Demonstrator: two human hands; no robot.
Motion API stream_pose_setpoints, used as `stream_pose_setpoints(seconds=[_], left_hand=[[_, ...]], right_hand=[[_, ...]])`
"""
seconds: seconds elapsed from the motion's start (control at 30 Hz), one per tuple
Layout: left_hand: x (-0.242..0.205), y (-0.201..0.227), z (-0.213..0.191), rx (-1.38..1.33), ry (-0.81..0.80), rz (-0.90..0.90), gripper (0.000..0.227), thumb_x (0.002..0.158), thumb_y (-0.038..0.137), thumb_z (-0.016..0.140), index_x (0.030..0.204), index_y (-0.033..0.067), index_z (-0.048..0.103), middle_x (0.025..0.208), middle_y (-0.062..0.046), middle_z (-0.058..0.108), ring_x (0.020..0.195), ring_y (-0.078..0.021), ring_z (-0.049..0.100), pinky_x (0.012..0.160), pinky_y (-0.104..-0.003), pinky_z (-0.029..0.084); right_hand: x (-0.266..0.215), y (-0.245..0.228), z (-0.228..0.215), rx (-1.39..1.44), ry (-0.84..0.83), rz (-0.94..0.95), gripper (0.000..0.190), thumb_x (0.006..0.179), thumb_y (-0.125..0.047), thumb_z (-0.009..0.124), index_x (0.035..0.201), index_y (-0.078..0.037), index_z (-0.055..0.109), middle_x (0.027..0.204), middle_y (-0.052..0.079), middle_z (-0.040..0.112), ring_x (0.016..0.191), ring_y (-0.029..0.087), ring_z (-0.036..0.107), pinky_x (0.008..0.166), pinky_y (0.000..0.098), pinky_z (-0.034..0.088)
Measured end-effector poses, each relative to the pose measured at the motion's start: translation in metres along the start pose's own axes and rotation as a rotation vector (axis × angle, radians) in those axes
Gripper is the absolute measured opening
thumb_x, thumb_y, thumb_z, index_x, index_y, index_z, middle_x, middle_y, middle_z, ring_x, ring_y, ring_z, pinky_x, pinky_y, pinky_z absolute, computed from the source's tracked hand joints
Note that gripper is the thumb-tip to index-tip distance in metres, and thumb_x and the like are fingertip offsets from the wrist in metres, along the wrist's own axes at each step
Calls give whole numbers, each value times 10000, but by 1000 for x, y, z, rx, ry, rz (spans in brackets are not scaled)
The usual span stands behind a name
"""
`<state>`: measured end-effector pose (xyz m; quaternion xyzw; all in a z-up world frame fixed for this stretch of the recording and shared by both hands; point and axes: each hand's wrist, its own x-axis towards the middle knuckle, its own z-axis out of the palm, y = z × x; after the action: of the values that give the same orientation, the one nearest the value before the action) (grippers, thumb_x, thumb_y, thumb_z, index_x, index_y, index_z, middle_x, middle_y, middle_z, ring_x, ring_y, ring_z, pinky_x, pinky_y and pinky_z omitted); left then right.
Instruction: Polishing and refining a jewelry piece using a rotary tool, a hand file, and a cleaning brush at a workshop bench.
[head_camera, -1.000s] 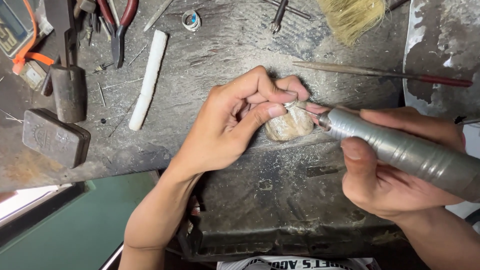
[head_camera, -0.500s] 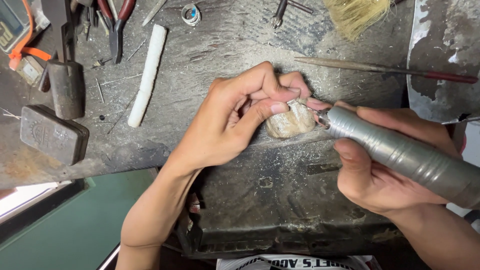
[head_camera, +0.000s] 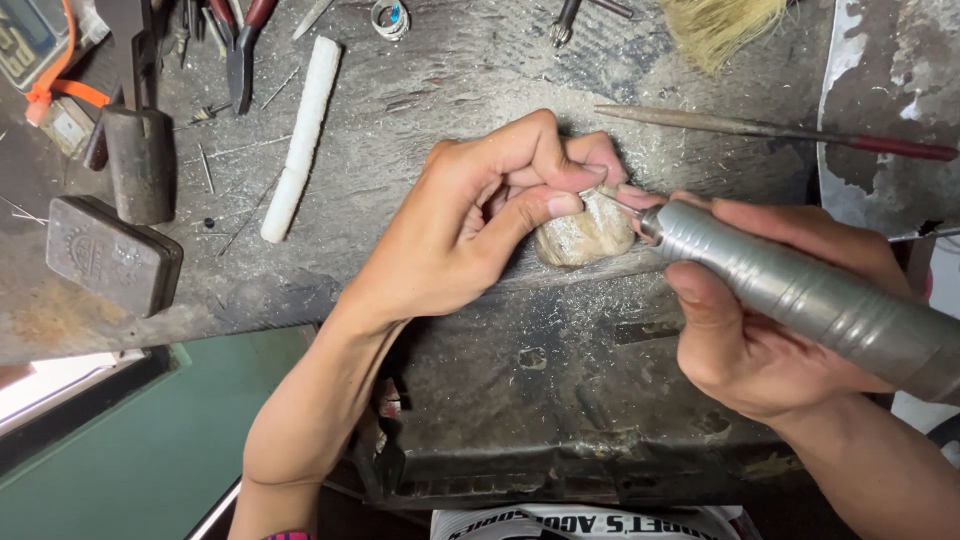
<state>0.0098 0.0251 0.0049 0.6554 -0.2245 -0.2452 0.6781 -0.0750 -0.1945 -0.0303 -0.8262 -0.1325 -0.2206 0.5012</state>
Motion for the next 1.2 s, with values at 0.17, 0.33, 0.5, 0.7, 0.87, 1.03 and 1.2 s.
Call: stream_pose_setpoints(seconds=[0.17,0.33,0.5,0.7,0.87,1.03,1.2], left_hand=[[1,0,1,9,9,-18,147,1078,121,519,949,92,455,1127,-159,694,1072,-145,553,839,-256,415],[0,0,2,-20,10,-18,153,1079,95,516,942,85,447,1068,-158,681,1316,-236,606,847,-254,425],[-2,-2,4,-71,14,3,111,1088,135,509,1000,81,468,1209,-191,662,1250,-258,648,1001,-321,515],[-6,-6,3,-93,21,-37,29,1115,101,494,1088,109,501,1308,-168,659,660,-52,353,664,-243,352],[-5,-4,2,-101,14,-56,25,1119,110,473,1115,99,496,1315,-189,667,766,-76,492,703,-258,380],[-5,-5,2,-90,22,-48,20,1121,113,474,1129,102,488,1214,-160,709,1261,-189,637,775,-273,429],[-6,-6,3,-145,44,-60,73,1117,145,476,1149,82,490,1265,-177,684,1388,-270,599,1068,-352,512]], right_hand=[[-2,-2,-4,-22,-28,28,401,975,-70,748,1164,222,549,1074,335,672,981,461,797,800,396,655],[0,-1,-4,-37,-22,11,428,969,-101,759,1159,226,557,1084,330,672,982,461,801,801,393,651],[-4,2,-9,-2,-33,69,445,937,-111,789,1178,191,567,1063,289,703,903,352,768,760,348,611],[-6,2,-11,-45,33,62,440,971,-125,721,1138,228,520,1027,316,644,815,371,721,682,382,540],[-3,4,-11,-44,9,23,415,975,-91,724,1127,235,517,1036,324,643,821,387,744,663,367,560],[-3,4,-11,-76,38,7,408,982,-98,725,1098,250,547,1022,330,644,781,392,725,652,406,553],[-5,5,-11,-102,26,32,424,986,-114,726,1099,259,561,1023,332,650,794,396,712,677,425,560]])
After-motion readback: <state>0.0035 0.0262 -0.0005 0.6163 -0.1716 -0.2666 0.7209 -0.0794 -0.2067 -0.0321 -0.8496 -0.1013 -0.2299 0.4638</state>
